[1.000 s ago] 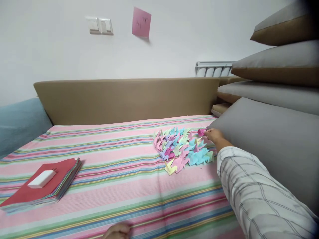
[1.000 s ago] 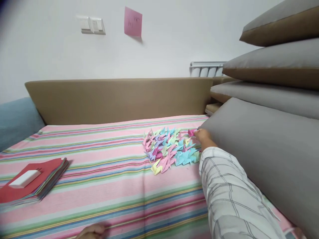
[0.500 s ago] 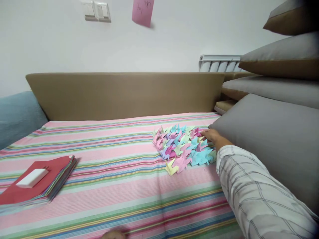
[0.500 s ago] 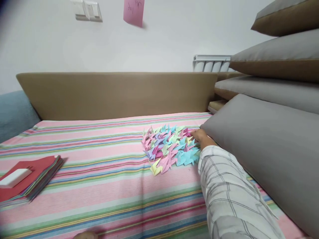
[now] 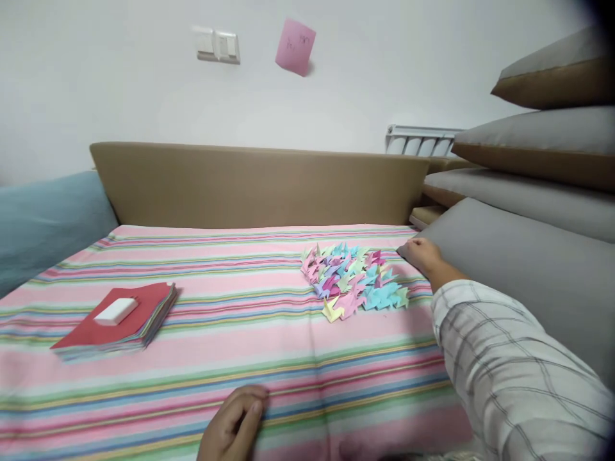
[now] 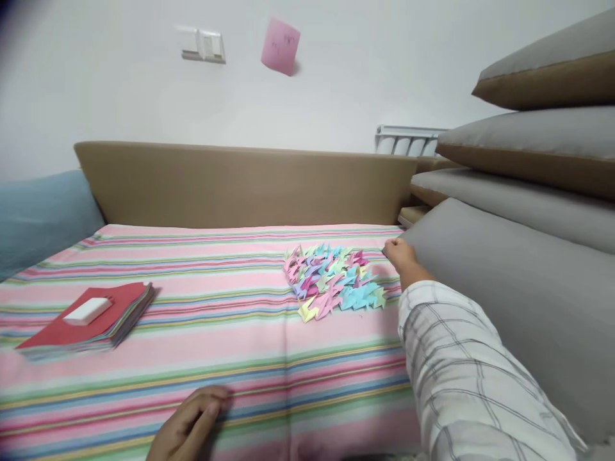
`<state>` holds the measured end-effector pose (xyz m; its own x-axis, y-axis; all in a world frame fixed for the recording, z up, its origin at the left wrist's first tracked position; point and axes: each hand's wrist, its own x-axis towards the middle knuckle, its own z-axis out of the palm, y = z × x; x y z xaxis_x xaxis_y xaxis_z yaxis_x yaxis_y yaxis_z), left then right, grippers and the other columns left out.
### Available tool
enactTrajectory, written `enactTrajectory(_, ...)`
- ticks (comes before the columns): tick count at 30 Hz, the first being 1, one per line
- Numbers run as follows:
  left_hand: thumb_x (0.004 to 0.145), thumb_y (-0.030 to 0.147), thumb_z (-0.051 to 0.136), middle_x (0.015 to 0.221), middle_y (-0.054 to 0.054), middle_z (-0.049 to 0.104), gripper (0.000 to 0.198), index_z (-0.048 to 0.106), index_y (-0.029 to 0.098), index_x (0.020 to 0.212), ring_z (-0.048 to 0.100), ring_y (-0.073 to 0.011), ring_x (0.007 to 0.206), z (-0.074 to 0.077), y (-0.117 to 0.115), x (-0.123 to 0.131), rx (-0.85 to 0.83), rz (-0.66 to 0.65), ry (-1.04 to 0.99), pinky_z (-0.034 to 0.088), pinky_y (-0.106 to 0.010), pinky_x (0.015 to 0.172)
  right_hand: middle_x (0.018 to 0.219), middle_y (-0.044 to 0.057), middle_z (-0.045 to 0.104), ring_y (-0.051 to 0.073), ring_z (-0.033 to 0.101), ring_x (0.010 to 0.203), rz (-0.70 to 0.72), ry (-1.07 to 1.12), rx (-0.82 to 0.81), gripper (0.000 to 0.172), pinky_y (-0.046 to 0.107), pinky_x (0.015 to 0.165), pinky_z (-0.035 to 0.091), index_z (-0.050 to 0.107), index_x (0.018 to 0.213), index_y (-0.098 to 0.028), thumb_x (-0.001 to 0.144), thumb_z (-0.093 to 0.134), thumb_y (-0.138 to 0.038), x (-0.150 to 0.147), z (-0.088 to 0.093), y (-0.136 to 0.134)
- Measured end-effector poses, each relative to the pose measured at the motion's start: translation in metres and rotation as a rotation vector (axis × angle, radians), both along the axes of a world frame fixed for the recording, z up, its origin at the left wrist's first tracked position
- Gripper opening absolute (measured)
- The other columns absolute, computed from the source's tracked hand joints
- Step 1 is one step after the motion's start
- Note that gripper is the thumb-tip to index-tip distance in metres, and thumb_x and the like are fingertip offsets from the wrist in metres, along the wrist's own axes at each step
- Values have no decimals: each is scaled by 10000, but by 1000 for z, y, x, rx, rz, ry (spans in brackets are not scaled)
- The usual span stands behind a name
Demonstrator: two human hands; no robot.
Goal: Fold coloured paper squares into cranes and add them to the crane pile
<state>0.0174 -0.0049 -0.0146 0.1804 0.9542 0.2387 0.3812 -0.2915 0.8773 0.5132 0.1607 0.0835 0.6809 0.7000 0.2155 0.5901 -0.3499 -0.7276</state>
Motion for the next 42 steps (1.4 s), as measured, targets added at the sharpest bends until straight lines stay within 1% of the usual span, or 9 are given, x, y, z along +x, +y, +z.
enactTrajectory(5, 829, 408, 473, 807, -63, 657, 303, 629, 191, 687, 611, -190, 818, -2, 1, 8, 56, -9, -52, 485, -299, 772, 829, 40, 635, 110, 529, 620, 65, 139, 301, 233, 218, 536, 401, 614, 937, -186, 759, 503, -286, -73, 51, -25)
enactTrajectory(9, 808, 386, 493, 839, -54, 673, 264, 652, 177, 790, 616, -181, 823, 7, 2, 3, -67, -86, -22, 477, -298, 775, 834, 25, 626, 102, 532, 633, 382, 412, 502, 257, 198, 511, 402, 623, 899, -195, 709, 597, -367, -163, 62, -80)
enactTrajectory(12, 776, 341, 524, 862, -48, 695, 278, 650, 164, 949, 631, -168, 776, 25, 10, -19, -134, -124, 86, 492, -273, 709, 761, 11, 614, 92, 510, 606, 661, 552, 429, 278, 202, 525, 403, 639, 865, -186, 687, 656, -398, -225, 48, -138)
enactTrajectory(14, 759, 317, 545, 845, -26, 703, 236, 670, 180, 907, 636, -157, 770, 43, 20, -46, -42, 3, 304, 490, -250, 709, 727, 0, 604, 89, 498, 589, 763, 732, 419, 293, 210, 531, 409, 637, 858, -191, 671, 687, -411, -262, 33, -174)
enactTrajectory(21, 722, 243, 573, 1000, -64, 672, 182, 694, 188, 847, 595, -249, 984, 98, 76, -168, 52, 457, 512, 436, -323, 865, 678, -9, 563, 89, 461, 535, 682, 1156, 191, 361, 203, 475, 367, 614, 825, -184, 624, 705, -470, -358, -43, -229)
enactTrajectory(25, 713, 227, 575, 1031, -64, 654, 169, 709, 194, 811, 583, -249, 1012, 106, 100, -204, 52, 503, 604, 422, -316, 900, 643, 1, 560, 130, 487, 559, 923, 774, -17, 339, 246, 530, 389, 606, 808, -175, 730, 563, -502, -376, -72, -223)
enactTrajectory(31, 559, 326, 724, 1205, -77, 576, 284, 716, 182, 804, 558, -288, 1062, 95, 130, -217, 10, 340, 633, 430, -351, 936, 842, 54, 636, 206, 571, 797, 1143, 92, -124, 294, 312, 715, 425, 622, 894, -207, 837, 393, -384, -367, -83, -207)
enactTrajectory(35, 416, 328, 805, 1363, -110, 425, 472, 708, 178, 853, 585, -299, 1008, 85, 142, -221, -37, 261, 633, 460, -388, 907, 832, 42, 629, 190, 563, 793, 1204, -16, -178, 241, 291, 701, 408, 618, 884, -210, 826, 408, -312, -364, -86, -199)
enactTrajectory(42, 494, 336, 756, 1367, -66, 403, 422, 694, 217, 894, 573, -269, 1036, 83, 151, -227, -68, 229, 649, 442, -382, 941, 809, 28, 622, 177, 557, 760, 1244, -1, -184, 199, 274, 671, 391, 617, 867, -208, 812, 437, -272, -362, -88, -192)
